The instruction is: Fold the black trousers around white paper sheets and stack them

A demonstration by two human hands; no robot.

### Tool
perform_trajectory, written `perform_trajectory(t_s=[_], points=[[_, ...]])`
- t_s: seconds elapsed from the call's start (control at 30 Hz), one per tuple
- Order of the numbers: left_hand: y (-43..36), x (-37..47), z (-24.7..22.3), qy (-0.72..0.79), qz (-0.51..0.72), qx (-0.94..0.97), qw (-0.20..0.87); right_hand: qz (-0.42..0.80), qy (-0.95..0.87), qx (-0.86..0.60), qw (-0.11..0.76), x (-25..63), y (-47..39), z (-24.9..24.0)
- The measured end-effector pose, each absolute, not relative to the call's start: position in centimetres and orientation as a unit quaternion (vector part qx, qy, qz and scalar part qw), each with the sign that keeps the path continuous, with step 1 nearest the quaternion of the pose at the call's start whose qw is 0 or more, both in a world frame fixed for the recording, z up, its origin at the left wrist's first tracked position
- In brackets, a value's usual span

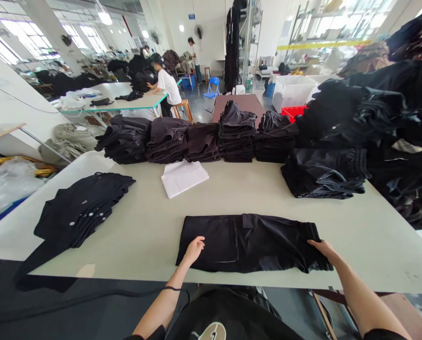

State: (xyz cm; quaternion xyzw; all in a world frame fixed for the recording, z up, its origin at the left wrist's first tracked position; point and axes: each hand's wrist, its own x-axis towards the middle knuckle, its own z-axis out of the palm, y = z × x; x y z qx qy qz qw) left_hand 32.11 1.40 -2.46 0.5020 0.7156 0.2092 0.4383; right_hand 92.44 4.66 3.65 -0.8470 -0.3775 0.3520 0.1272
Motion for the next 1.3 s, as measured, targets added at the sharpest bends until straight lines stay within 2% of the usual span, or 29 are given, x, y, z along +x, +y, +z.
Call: perform_trajectory(t_s=[0.1, 0.3, 0.4, 0.5, 0.57, 0.67, 0.83, 0.9, 1.07, 1.2, 1.3], points=[[1.6, 31.8, -2.2, 0.708, 0.216, 0.478, 0.472, 0.483, -0.314, -0.809, 0.12, 93.2, 4.1, 5.8], [2.2, 31.2, -1.4, 0.673, 0.205, 0.44, 0.558, 0.534, -0.327, -0.766, 0.146, 87.9, 7.1, 12.1], [2.1, 30.3, -1.0, 0.639, 0.219, 0.394, 0.624, 0.551, -0.389, -0.72, 0.164, 80.6, 9.3, 17.0], [2.0, 28.9, -0.5, 0.575, 0.255, 0.315, 0.71, 0.556, -0.531, -0.614, 0.18, 70.5, 9.8, 20.9], [2.0, 27.7, -0.2, 0.572, 0.281, 0.244, 0.731, 0.581, -0.633, -0.497, 0.124, 63.8, 9.3, 21.7], [2.2, 25.8, -0.1, 0.639, 0.313, 0.17, 0.681, 0.523, -0.753, -0.398, 0.036, 56.9, 7.7, 19.8], [2.2, 22.2, 0.1, 0.683, 0.344, 0.149, 0.627, 0.364, -0.814, -0.45, -0.041, 56.3, 3.7, 12.9], [2.1, 21.2, 0.5, 0.703, 0.342, 0.201, 0.59, 0.32, -0.814, -0.483, -0.042, 57.5, 1.5, 10.3], [1.0, 21.4, 1.6, 0.768, 0.251, 0.352, 0.472, 0.211, -0.823, -0.527, -0.021, 58.1, -3.8, 4.8], [-1.9, 21.1, 0.8, 0.744, 0.323, 0.365, 0.456, 0.171, -0.808, -0.563, -0.006, 57.4, -5.6, 1.4], [-4.0, 20.5, -0.4, 0.783, 0.281, 0.34, 0.438, 0.166, -0.784, -0.599, 0.006, 57.5, -5.7, 0.0]])
